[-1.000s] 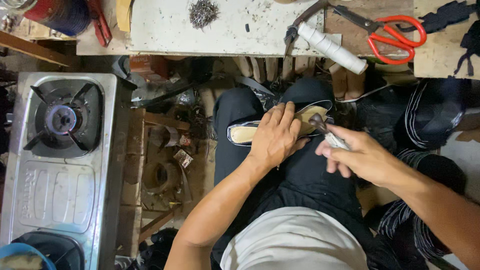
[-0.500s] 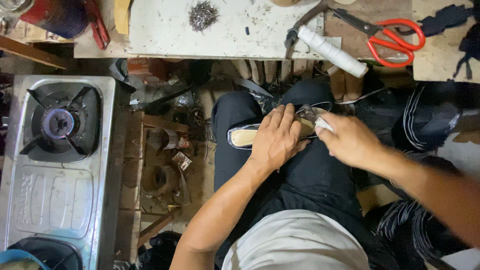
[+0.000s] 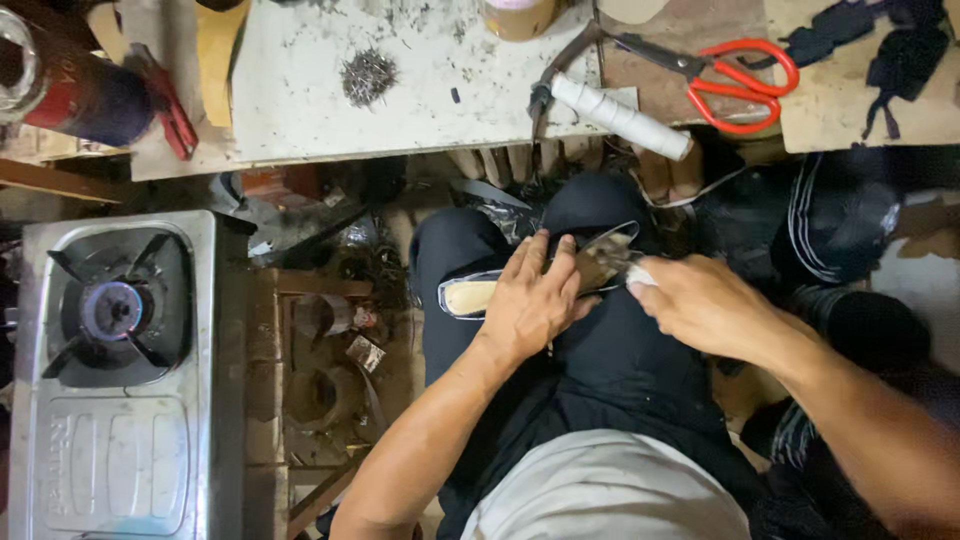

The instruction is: The person sits on the floor and holds a wooden shoe last with a black fabric upper. They heat the last over a gas burner flame, then pull and press the fabric over the last, using pliers to grip and tuck the material and a hammer to set it in place, working around the shoe.

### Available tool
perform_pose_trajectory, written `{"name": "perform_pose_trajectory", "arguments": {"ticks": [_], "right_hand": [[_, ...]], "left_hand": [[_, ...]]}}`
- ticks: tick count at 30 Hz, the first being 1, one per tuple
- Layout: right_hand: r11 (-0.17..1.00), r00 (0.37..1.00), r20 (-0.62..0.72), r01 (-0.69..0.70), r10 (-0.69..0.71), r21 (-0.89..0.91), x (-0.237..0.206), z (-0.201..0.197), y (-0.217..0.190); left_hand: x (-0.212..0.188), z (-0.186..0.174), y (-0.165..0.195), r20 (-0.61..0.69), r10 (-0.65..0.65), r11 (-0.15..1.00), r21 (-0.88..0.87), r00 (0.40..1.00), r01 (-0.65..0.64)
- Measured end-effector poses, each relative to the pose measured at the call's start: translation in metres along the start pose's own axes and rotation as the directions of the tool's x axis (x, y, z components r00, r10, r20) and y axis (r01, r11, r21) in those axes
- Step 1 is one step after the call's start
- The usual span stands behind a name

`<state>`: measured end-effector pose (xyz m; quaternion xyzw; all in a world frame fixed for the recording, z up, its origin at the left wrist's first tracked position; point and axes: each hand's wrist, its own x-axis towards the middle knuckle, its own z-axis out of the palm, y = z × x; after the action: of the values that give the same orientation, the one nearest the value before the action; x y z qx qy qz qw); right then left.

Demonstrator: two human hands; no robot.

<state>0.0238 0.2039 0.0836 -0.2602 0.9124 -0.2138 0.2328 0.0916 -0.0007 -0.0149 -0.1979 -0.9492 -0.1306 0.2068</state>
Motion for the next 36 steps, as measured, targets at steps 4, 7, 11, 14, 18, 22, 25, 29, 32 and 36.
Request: {"name": "perform_pose_trajectory", "arguments": {"ticks": [4, 7, 11, 14, 18, 22, 25, 29, 32, 36], "right_hand": [[0.881, 0.932, -0.336, 0.042, 0.134, 0.470, -0.007, 0.008, -0.018], [0.947, 0.973, -0.091, -0.181, 0.211, 0.264, -0.006, 0.022, -0.019], [0.897, 0.955, -0.064, -0.249, 0.291, 0.365, -0.012, 0.028, -0.011], [0.848, 0.885, -0.449, 0.141, 0.123, 0.511, -0.014, 0.028, -0.009], [0.968, 0.987, -0.085, -0.115, 0.137, 0.223, -0.010, 0.032, -0.002], [0.898, 0.904, -0.424, 0.142, 0.054, 0.417, -0.015, 0.045, 0.012], [0.975, 0.956, -0.292, 0.046, 0.021, 0.219, -0.009, 0.053, 0.022], [0.871, 0.949, -0.002, -0.288, 0.315, 0.399, -0.014, 0.052, 0.038], [0.722, 0.949, -0.154, -0.099, 0.276, 0.685, -0.031, 0.053, 0.046], [0.657, 0.937, -0.186, -0.059, 0.296, 0.752, -0.048, 0.060, 0.044]], "left_hand": [[-0.005, 0.002, 0.002, 0.010, 0.021, 1.000, 0.016, 1.000, -0.021], [-0.006, 0.000, 0.005, 0.012, 0.007, 0.999, 0.043, 1.000, -0.007], [-0.003, 0.001, 0.007, 0.018, 0.000, 1.000, 0.005, 1.000, 0.000], [-0.004, 0.003, 0.010, 0.019, -0.011, 1.000, 0.005, 1.000, 0.011], [-0.005, 0.004, 0.012, 0.058, -0.028, 0.999, -0.027, 0.998, 0.030], [-0.003, 0.003, 0.014, 0.046, -0.037, 0.999, -0.013, 0.998, 0.038], [0.002, -0.003, 0.019, 0.040, -0.049, 0.999, -0.006, 0.998, 0.049], [0.018, -0.019, 0.028, 0.133, -0.153, 0.984, -0.074, 0.979, 0.164], [0.047, -0.025, 0.043, 0.298, -0.258, 0.946, -0.118, 0.919, 0.303], [0.083, -0.042, 0.041, 0.320, -0.217, 0.961, -0.096, 0.922, 0.259]]}}
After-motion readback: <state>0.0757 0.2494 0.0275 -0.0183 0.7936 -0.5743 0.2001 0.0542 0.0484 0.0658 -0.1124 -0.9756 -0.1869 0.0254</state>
